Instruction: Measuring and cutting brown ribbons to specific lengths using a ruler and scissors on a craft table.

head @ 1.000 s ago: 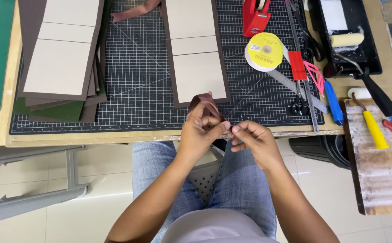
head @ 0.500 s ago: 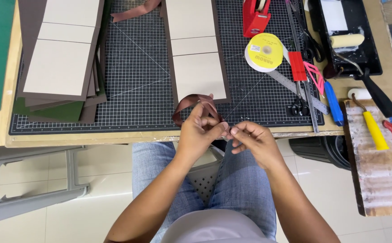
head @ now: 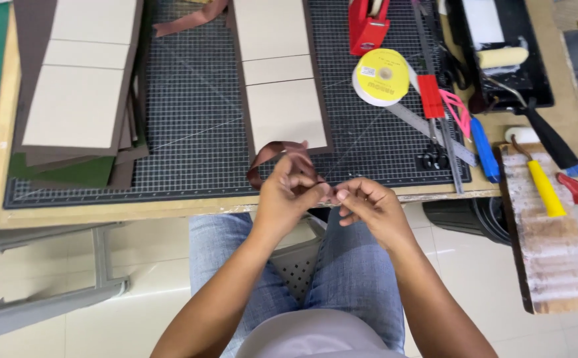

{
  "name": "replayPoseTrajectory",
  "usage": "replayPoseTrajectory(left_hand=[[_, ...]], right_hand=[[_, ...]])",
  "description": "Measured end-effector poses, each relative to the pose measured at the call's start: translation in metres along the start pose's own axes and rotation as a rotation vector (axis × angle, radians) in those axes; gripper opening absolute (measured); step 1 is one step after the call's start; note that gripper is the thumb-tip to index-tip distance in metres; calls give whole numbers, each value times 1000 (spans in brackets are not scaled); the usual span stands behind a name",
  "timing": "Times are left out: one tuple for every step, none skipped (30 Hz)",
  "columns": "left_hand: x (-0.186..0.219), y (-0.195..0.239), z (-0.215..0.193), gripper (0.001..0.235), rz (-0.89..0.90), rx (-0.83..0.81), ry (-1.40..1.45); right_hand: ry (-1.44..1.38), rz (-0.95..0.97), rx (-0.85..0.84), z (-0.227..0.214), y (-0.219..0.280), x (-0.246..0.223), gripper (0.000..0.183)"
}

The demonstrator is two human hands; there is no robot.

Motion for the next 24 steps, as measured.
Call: replayPoseTrajectory(left_hand=[[2,0,0,39,-2,-19,5],[5,0,-2,40,21,4,-59],[8,0,-5,42,46,32,-122],[16,2,-4,42,47,18,-117],[26,3,-4,38,99,22,-100],[35,4,-4,35,150,27,-83],[25,3,-5,35,148,18,-80],[16,2,-6,44,181,9,-41],[7,0,-7,54,214,-2,0],[9,3,-6,54,212,-12,5],[12,2,-6,58,215,-8,42],[15,2,-5,62,216,-5,79],[19,1,-2,62,228,-8,82],[23,0,1,67,244,-6,66],[26,2,2,72,249,-3,46],[21,2,1,72,249,-6,45],[18,-1,-1,73,255,0,52],[15,-4,-3,74,262,5,58],[17,-7,-2,74,269,8,55],[18,-9,-2,75,260,21,65],[17,-8,-3,75,243,39,75],[14,-10,1,75,241,46,72],[12,-11,2,75,242,43,113],[11,-12,4,75,245,39,154]], right_hand=[[0,-3,20,-11,-2,1,22],[176,-60,134,-25,-3,1,18],[354,-116,243,-37,-5,0,17],[357,-117,259,-58,-5,6,17],[528,-150,410,-81,-6,9,13],[699,-181,562,-104,-6,12,9],[700,-177,571,-124,-11,19,9],[837,-164,706,-147,-14,23,10],[975,-150,843,-170,-17,27,10],[977,-145,853,-181,-21,38,10],[1082,-128,889,-192,-32,44,16],[1187,-109,924,-204,-42,50,22],[1186,-120,933,-206,-49,55,22],[1249,-99,928,-208,-57,61,26],[1310,-65,917,-207,-61,71,29],[1309,-64,920,-209,-59,75,29],[1303,-50,912,-211,-65,76,27],[1298,-36,904,-213,-70,76,26],[1294,-43,904,-212,-73,75,26],[1294,-18,885,-210,-76,75,31],[1298,15,859,-208,-75,78,37],[1298,14,850,-211,-75,76,37],[1308,20,828,-212,-77,76,34],[1318,26,805,-212,-78,75,32]])
Point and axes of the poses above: each hand's wrist, its own y-axis away from the middle knuckle, its own z-axis out of the palm, x = y × z, the point moved 3 cm from there along -y, towards the middle knuckle, and after that the axes turned 5 degrees about z, right-handed, at the moved point
